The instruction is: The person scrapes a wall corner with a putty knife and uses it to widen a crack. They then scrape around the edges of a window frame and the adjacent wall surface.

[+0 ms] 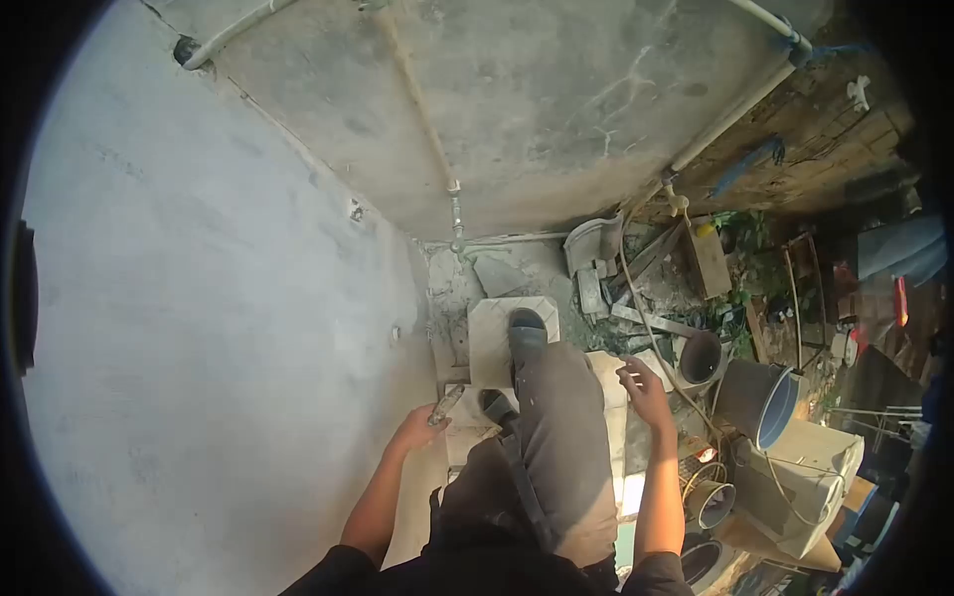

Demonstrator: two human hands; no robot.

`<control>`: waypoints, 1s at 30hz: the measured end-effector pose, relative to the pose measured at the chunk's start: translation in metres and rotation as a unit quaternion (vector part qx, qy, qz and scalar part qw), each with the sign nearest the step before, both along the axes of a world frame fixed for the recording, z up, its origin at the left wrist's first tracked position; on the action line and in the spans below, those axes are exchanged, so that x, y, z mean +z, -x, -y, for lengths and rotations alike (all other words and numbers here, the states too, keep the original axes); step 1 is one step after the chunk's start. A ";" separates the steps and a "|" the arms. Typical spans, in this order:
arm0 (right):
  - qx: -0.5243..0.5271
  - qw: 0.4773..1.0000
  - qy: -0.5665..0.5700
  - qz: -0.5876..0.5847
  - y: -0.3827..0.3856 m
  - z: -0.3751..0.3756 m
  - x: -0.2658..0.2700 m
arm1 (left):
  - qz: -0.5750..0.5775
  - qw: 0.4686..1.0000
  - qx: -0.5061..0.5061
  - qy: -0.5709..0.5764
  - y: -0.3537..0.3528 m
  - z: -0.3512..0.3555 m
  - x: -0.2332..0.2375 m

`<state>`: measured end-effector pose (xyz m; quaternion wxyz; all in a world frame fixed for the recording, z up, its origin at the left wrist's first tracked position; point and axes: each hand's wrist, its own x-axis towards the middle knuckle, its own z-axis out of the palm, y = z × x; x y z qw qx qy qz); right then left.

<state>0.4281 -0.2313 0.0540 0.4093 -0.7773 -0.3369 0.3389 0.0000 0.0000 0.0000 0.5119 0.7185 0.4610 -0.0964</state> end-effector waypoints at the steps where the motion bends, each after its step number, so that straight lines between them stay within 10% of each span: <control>1: -0.001 1.000 -0.026 -0.012 0.003 -0.005 0.008 | 0.025 1.000 0.003 -0.014 -0.011 -0.003 0.018; 3: -0.010 0.998 0.014 -0.067 0.080 0.076 0.094 | 0.008 0.999 -0.018 0.031 0.042 0.101 0.093; 11: 0.346 0.874 -0.186 0.285 0.103 -0.122 0.222 | 0.130 0.867 -0.344 -0.336 -0.132 -0.033 0.240; 13: 0.405 0.894 0.072 0.177 0.078 -0.163 0.220 | 0.106 0.815 -0.415 -0.389 -0.183 -0.077 0.254; 18: 0.302 0.944 0.069 0.110 0.008 -0.221 0.392 | 0.238 0.791 -0.410 -0.385 -0.252 -0.164 0.403; 24: 0.231 0.936 -0.176 0.197 -0.045 -0.258 0.529 | 0.283 0.734 -0.087 -0.611 -0.188 -0.234 0.695; 26: 0.230 0.917 -0.242 0.218 -0.041 -0.268 0.577 | 0.268 0.760 0.049 -0.590 -0.166 -0.246 0.733; 30: 0.203 0.946 -0.191 -0.168 0.011 -0.278 0.641 | 0.251 0.730 0.263 -0.579 -0.145 -0.294 0.730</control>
